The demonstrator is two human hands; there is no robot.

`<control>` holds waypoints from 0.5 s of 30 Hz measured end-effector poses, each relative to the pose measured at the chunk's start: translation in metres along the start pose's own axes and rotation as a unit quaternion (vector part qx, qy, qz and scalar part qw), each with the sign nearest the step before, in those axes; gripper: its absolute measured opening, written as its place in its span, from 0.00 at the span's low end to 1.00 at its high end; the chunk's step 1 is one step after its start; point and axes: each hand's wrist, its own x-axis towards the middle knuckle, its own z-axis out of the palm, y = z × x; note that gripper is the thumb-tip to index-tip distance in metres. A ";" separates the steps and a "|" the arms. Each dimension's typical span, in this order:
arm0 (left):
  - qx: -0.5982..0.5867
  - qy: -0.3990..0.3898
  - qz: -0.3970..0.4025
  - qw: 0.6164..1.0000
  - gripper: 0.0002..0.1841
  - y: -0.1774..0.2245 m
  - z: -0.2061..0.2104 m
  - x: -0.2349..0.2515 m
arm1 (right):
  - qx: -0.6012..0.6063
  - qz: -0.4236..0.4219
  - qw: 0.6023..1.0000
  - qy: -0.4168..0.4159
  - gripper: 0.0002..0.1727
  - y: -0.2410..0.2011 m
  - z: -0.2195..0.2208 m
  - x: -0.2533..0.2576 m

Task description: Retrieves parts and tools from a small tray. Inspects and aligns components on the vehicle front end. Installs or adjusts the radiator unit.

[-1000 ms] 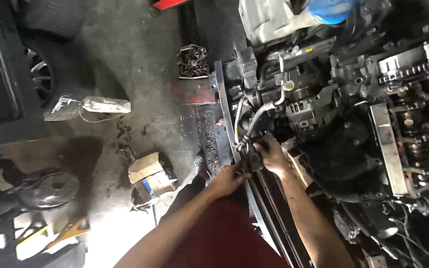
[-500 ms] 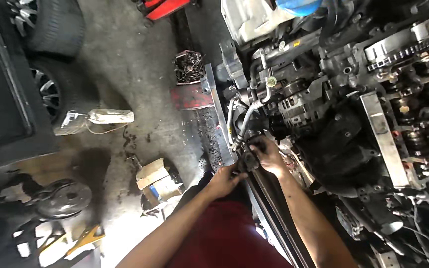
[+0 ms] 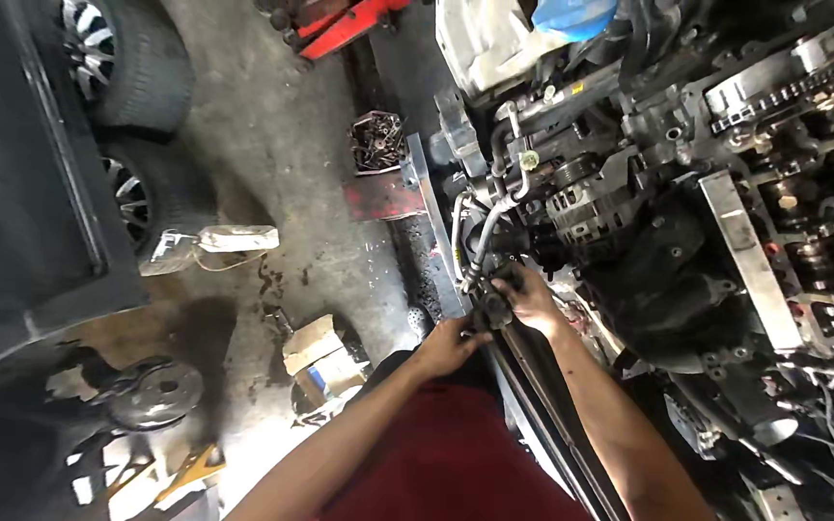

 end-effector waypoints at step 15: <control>0.092 -0.048 0.009 0.995 0.24 0.006 -0.017 0.005 | -0.003 0.027 0.999 0.020 0.13 -0.010 0.004 -0.004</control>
